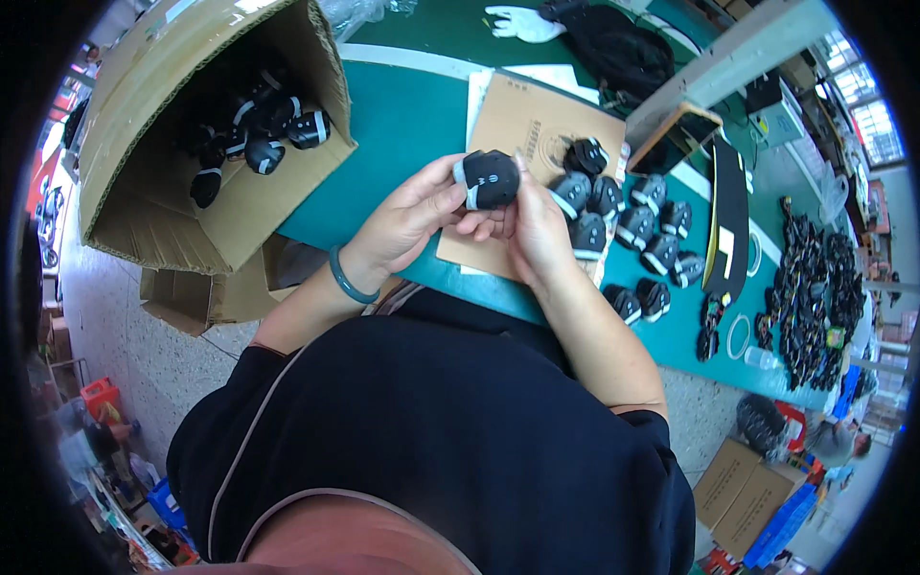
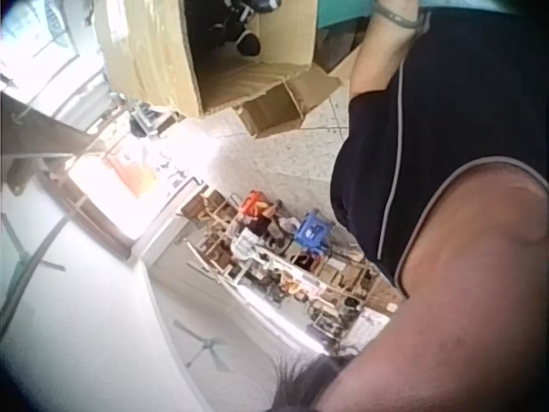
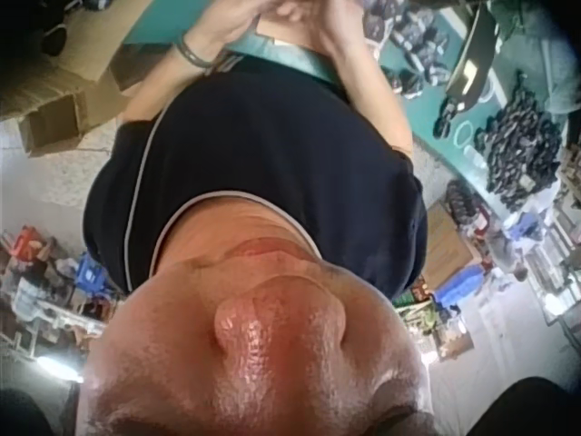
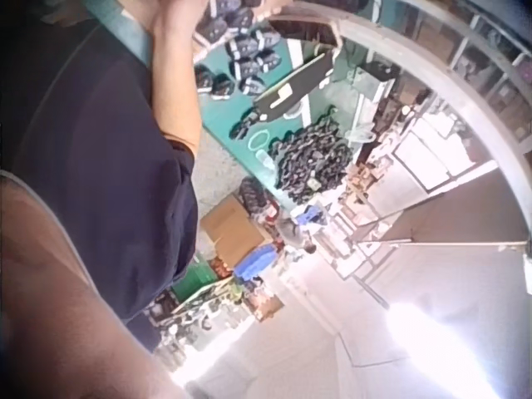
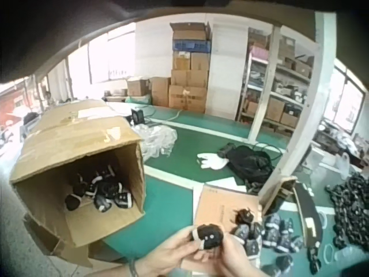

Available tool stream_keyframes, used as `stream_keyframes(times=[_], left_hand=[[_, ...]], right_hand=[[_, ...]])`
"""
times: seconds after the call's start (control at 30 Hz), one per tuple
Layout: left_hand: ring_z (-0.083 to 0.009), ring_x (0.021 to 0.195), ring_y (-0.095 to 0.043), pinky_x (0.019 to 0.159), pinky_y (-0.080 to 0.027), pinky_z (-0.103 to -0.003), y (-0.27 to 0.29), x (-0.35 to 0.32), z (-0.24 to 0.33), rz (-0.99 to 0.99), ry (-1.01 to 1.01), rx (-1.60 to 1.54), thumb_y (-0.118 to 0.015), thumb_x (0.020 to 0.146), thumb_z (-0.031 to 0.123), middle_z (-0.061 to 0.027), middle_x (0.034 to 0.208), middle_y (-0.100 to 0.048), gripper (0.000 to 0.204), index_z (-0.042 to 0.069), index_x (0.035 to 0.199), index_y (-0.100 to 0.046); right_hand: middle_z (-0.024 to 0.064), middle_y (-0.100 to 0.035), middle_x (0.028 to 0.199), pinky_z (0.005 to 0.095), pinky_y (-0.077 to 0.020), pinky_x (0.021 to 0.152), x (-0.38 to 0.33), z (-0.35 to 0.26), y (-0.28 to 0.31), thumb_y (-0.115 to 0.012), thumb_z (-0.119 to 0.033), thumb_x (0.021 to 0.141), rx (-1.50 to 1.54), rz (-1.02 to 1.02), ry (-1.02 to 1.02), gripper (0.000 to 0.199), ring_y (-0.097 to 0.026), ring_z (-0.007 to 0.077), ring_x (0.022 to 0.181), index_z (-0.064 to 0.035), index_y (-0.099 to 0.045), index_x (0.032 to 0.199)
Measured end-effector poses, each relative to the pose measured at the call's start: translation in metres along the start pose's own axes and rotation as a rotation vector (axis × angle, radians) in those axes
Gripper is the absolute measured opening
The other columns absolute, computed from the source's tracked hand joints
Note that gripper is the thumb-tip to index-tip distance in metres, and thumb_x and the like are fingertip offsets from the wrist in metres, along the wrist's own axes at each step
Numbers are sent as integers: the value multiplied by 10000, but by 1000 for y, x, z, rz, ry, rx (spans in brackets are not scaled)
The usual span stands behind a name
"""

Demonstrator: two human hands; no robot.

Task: The person picks up small black and white electronic devices from a green table, turns them over to inspect them, and places them into a cardboard box. The person handles the devices one by one, occasionally comparing two units before packing them.

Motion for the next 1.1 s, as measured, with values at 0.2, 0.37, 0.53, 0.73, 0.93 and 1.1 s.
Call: stream_keyframes(times=[0.2,0.37,0.53,0.73,0.93,1.1], left_hand=[[-145,1079,-543,942,-449,-299,-7,-23,-8,-85,129,213,-565,941,82,-82,1189,-537,400,-17,1299,-419],[-157,1108,-535,973,-417,-302,16,-46,-24,27,0,291,-560,938,73,-90,1162,-561,351,3,1250,-416],[-229,1039,-620,942,-466,-348,46,-51,-17,193,-125,289,-558,943,110,-167,1139,-600,293,13,1190,-434],[-229,949,-646,814,-510,-331,60,-66,14,399,-184,238,-554,951,150,-157,1114,-607,291,26,1197,-461],[-189,861,-637,689,-528,-306,125,-62,77,717,-292,426,-609,925,215,-103,1022,-609,409,6,1241,-456],[-223,885,-634,737,-579,-386,209,-35,157,1035,-624,349,-684,874,165,-120,1034,-601,434,-39,1199,-480]], right_hand=[[52,-606,799,187,-445,450,-31,13,1,-422,-460,989,-438,112,-62,472,-551,100,474,-21,-576,1068],[109,-642,668,333,-485,545,-40,-8,10,-588,-339,911,-1065,112,342,329,-633,192,588,-33,-666,819],[141,-649,1047,375,-482,838,-56,-73,44,-753,-293,775,-1691,551,602,363,-620,263,997,-57,-656,1033],[161,-494,1332,467,-300,1056,-39,-51,56,-814,-292,660,-1867,498,593,605,-400,355,1292,-83,-607,1189],[121,-593,1080,433,-395,912,-45,-45,39,-829,-107,572,-1724,383,606,577,-535,320,1040,-80,-569,1086],[129,-577,1010,416,-452,846,-38,-43,28,-830,-61,547,-1681,235,606,568,-537,343,969,-48,-538,1034]])
Point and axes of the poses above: each hand's wrist, its own x-axis towards the middle knuckle, its own y-axis out of the back of the hand, z = x × y, the point moved 5 cm from there along x, towards the middle knuckle
